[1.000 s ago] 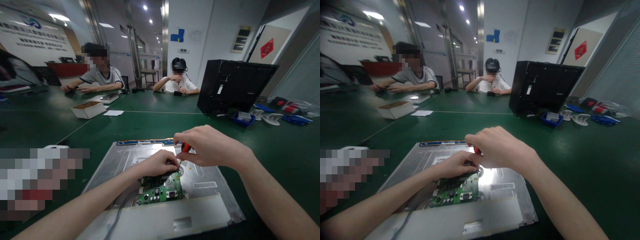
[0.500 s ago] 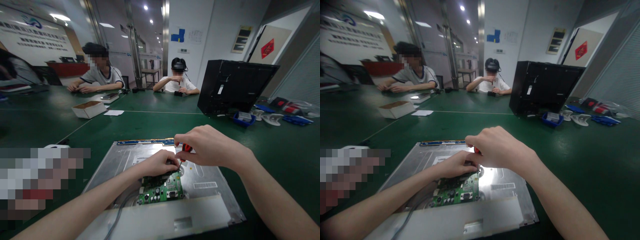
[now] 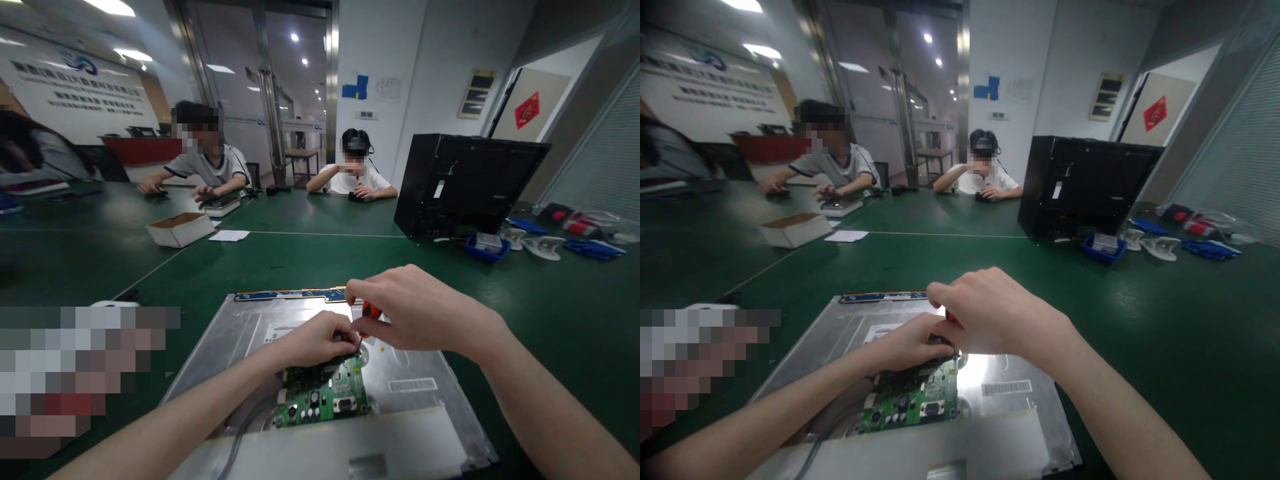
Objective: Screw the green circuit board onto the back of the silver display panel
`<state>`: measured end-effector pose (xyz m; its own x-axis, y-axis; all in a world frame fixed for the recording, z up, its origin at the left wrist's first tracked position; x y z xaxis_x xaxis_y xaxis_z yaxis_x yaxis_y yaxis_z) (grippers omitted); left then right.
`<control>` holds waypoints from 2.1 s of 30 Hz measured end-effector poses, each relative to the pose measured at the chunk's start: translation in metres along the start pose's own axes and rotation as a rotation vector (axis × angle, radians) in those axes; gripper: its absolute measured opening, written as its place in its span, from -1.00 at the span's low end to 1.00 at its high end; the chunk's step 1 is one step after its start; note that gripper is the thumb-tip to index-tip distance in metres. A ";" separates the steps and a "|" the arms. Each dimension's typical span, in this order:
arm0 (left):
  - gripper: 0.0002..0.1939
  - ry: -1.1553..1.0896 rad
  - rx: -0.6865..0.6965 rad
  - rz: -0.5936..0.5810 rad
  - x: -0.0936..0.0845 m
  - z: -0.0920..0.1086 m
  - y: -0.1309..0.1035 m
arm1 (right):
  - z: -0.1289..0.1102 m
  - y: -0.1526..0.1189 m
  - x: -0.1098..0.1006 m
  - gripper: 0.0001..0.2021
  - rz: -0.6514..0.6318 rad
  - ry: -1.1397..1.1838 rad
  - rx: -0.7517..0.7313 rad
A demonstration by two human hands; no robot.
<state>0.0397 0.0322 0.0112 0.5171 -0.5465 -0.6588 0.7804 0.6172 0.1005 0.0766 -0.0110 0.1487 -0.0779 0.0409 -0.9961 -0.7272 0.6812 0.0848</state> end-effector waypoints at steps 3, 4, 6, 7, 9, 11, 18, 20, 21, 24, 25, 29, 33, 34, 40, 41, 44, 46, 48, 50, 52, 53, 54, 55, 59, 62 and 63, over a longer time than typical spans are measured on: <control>-0.92 0.009 0.001 0.012 -0.002 0.000 0.000 | 0.000 0.000 0.001 -0.83 -0.010 0.015 -0.008; -0.93 0.009 -0.003 0.017 -0.002 0.000 0.000 | -0.001 -0.001 0.001 -0.83 -0.011 0.022 -0.013; -0.93 -0.001 -0.013 0.023 -0.003 0.000 -0.001 | -0.002 -0.002 0.000 -0.81 -0.004 0.039 -0.027; -0.93 -0.010 -0.017 0.025 -0.003 0.000 -0.001 | -0.003 -0.003 0.000 -0.78 0.001 0.049 -0.034; -0.93 -0.029 -0.020 0.022 -0.003 0.000 -0.002 | -0.004 -0.005 -0.001 -0.74 0.003 0.072 -0.048; -0.93 -0.040 -0.018 0.018 -0.002 -0.001 -0.002 | -0.005 -0.006 0.000 -0.73 -0.006 0.085 -0.056; -0.89 -0.031 -0.030 0.026 -0.002 -0.002 -0.002 | 0.000 0.001 0.001 -0.84 0.012 0.037 -0.027; -0.90 -0.041 -0.038 0.030 -0.002 -0.001 -0.003 | 0.002 0.002 0.001 -0.86 0.018 0.021 -0.014; -0.91 -0.044 -0.043 0.033 -0.002 -0.001 -0.003 | 0.004 0.002 0.001 -0.86 0.017 0.015 -0.007; -0.92 -0.048 -0.050 0.035 -0.003 0.000 -0.003 | 0.004 0.000 0.002 -0.86 0.008 0.021 -0.002; -0.91 -0.049 -0.048 0.031 -0.002 0.000 -0.003 | 0.003 -0.001 0.002 -0.86 0.006 0.036 -0.007; -0.89 -0.052 -0.038 0.022 -0.003 0.001 -0.003 | 0.000 -0.005 0.001 -0.80 0.005 0.092 -0.035; -0.89 -0.036 -0.047 0.020 -0.003 0.000 -0.002 | 0.000 -0.003 0.003 -0.76 0.012 0.086 -0.040; -0.88 -0.037 -0.048 0.020 -0.002 -0.001 -0.002 | 0.001 -0.002 0.003 -0.77 0.013 0.074 -0.032; -0.90 -0.058 -0.042 0.039 -0.002 -0.002 -0.003 | 0.008 0.002 0.005 -0.80 0.006 -0.007 0.023; -0.90 -0.060 -0.042 0.038 -0.002 -0.002 -0.003 | 0.007 0.001 0.005 -0.80 0.002 -0.002 0.021; -0.89 -0.063 -0.041 0.030 -0.002 -0.001 -0.003 | 0.003 -0.001 0.003 -0.80 0.010 0.046 -0.015; -0.89 -0.063 -0.041 0.032 -0.003 0.000 -0.002 | 0.001 -0.002 0.002 -0.79 0.024 0.061 -0.033; -0.89 -0.062 -0.046 0.034 -0.003 -0.001 -0.002 | 0.001 -0.003 0.003 -0.77 0.028 0.056 -0.034; -0.89 -0.063 -0.053 0.031 -0.002 -0.001 -0.002 | 0.003 -0.001 0.004 -0.76 0.034 0.038 -0.025; -0.90 -0.066 -0.056 0.029 -0.001 -0.002 -0.002 | 0.005 0.001 0.005 -0.76 0.041 0.017 -0.011; -0.91 -0.067 -0.056 0.030 -0.001 -0.003 -0.002 | 0.006 0.002 0.005 -0.77 0.045 0.003 -0.003; -0.91 -0.067 -0.055 0.034 -0.002 -0.003 -0.002 | 0.007 0.002 0.005 -0.78 0.047 -0.011 0.005; -0.91 -0.067 -0.053 0.037 -0.002 -0.003 -0.002 | 0.008 0.003 0.005 -0.79 0.048 -0.022 0.011; -0.90 -0.080 -0.047 0.030 -0.002 -0.002 -0.002 | 0.006 0.000 0.005 -0.73 0.030 -0.001 -0.010; -0.90 -0.079 -0.053 0.020 -0.002 -0.002 -0.002 | 0.002 -0.002 0.004 -0.67 0.016 0.039 -0.030; -0.90 -0.074 -0.057 0.019 -0.002 -0.002 -0.002 | 0.002 -0.003 0.005 -0.67 0.013 0.041 -0.027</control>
<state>0.0366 0.0337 0.0106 0.5576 -0.5735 -0.6002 0.7500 0.6579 0.0682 0.0795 -0.0109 0.1438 -0.1146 0.0189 -0.9932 -0.7442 0.6607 0.0984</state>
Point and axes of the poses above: each hand's wrist, its own y-axis towards the middle knuckle, its own x-axis out of the palm, z = x × y, the point moved 10 cm from there along y, towards the middle knuckle, and after that the axes turned 2 degrees about x, right-handed, at the moved point
